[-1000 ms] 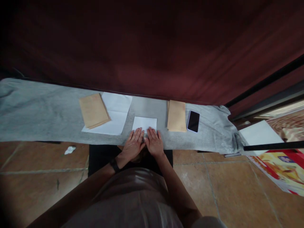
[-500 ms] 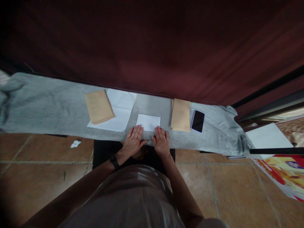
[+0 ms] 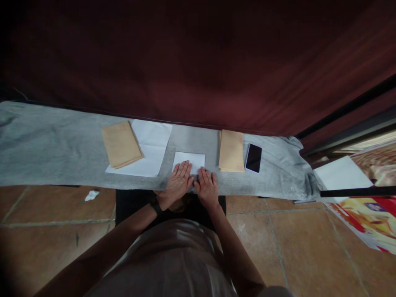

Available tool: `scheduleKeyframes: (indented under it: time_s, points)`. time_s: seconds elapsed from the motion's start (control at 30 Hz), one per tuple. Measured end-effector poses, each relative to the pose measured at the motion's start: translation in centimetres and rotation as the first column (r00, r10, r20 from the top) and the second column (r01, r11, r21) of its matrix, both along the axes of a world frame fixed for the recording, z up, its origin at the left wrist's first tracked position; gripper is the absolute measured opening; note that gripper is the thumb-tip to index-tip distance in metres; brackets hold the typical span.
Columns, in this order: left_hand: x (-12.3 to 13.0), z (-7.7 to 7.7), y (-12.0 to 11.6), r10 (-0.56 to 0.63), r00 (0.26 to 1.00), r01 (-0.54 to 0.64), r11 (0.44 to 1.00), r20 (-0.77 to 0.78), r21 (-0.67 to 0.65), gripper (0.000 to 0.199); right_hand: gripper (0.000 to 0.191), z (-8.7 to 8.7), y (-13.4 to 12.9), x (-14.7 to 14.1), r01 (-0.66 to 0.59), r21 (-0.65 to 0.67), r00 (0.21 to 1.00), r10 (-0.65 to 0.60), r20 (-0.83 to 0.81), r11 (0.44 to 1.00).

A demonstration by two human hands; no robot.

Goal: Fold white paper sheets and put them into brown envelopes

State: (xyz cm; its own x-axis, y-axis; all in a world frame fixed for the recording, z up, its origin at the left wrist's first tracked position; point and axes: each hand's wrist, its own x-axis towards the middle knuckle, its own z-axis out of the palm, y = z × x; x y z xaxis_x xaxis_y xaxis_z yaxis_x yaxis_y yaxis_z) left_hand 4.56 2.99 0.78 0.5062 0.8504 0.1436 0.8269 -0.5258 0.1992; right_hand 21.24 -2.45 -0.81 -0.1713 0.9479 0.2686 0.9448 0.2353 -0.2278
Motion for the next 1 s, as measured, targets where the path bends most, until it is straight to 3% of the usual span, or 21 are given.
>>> scheduleKeyframes:
  time_s: [0.17,0.43,0.73,1.0]
  points:
    - [0.5,0.2,1.6,0.058,0.998,-0.058,0.998,-0.012,-0.01,0.063,0.054,0.0,0.1,0.0,0.001,-0.005,1.0,-0.001,0.012,1.0]
    - [-0.6,0.2,3.3,0.169,0.985,-0.169,0.986,-0.022,0.007,0.063,0.055,0.0,0.2,0.0,0.018,-0.024,1.0,-0.018,0.009,1.0]
    - [2.6,0.0,2.8,-0.021,1.0,0.021,1.0,0.02,-0.019,0.058,0.053,0.3,0.2,-0.1,0.017,-0.014,1.0,-0.017,0.004,1.0]
    - [1.5,0.1,3.5,0.042,0.999,-0.041,0.999,0.022,-0.024,0.06,0.053,0.5,0.2,-0.2,0.023,-0.018,1.0,-0.024,-0.003,1.0]
